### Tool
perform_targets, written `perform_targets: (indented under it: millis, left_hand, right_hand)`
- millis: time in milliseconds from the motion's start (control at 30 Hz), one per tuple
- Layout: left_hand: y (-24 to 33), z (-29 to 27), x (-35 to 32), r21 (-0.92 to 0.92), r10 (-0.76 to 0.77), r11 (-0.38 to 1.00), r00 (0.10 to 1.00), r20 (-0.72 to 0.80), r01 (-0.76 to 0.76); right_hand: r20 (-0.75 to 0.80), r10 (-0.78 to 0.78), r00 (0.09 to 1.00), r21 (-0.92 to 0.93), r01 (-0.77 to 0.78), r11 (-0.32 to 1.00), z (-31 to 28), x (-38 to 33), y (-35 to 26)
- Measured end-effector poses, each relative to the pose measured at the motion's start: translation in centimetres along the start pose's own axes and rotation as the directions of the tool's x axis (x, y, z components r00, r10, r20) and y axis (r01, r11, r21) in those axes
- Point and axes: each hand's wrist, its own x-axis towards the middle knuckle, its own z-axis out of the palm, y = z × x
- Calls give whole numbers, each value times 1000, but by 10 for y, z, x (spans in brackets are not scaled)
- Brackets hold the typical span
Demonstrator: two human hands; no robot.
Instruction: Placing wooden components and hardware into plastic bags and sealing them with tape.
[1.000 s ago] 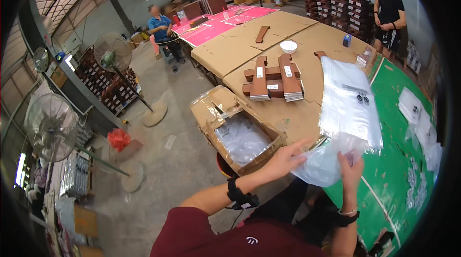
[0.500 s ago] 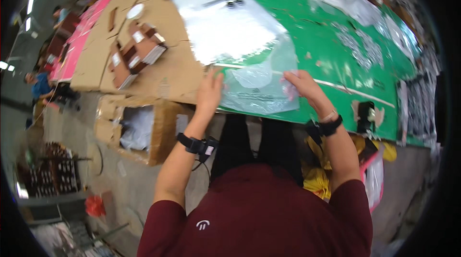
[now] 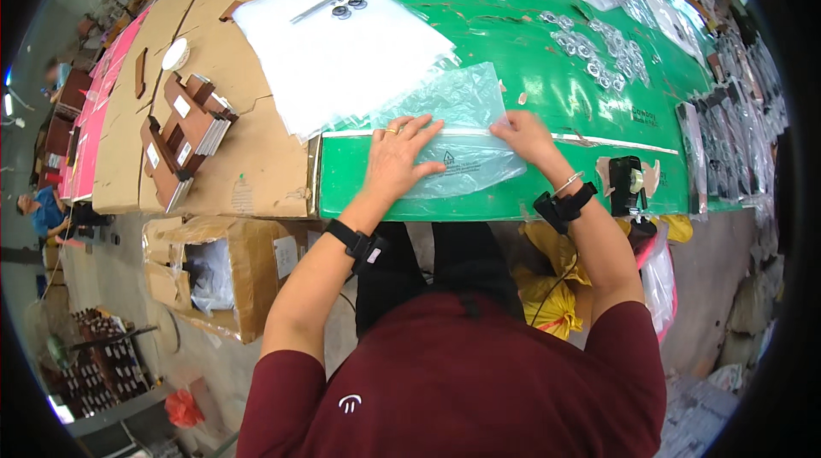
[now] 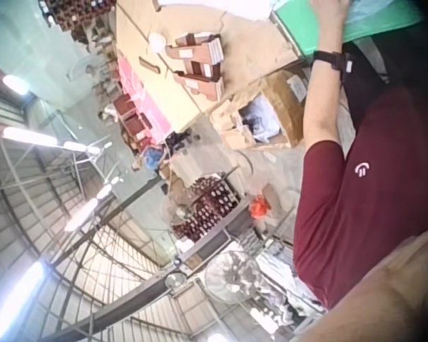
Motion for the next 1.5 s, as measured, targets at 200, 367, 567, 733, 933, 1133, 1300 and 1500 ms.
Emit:
perform_targets:
  millis: [200,367,567,733,933,1133,1300,1500]
  left_hand:
    - [12,2,-8,142,-60,988,998,-3,60]
    - [11,2,-4,127,-140,982,990,-5,139]
    - [-176,-111,-11,-151,-410,907,750,-518,392]
    - [-156,-207,-22,-642,-685,695,570,-453,325]
    - [-3,-131,-60,-657,-550,734,720,-424,174]
    - [61,-81,-165,-753,-597,534,802,-13,384]
    - [51,-23,-252,-776,-706,169,624,335,608]
    - [60,5,-270,-717,-658,-276,418,627,640]
  right_hand:
    - [-360,-332,872,-233,260,937,-25,-35,-79]
    - [-66,-563,824,-164,547,821,28,-44,-58]
    - [3,-574,819,-146,568,810,29,-30,-57]
    - [-74,-581,810,-81,576,813,24,-24,-55]
    - [-85,-515,853,-42,513,857,0,-47,-54]
    - [-51,-446,894,-47,444,895,-14,-61,-33]
    - [-149,-389,909,5,395,919,-17,-63,-27]
    - [-184,-317,930,-49,314,948,-26,-58,-23]
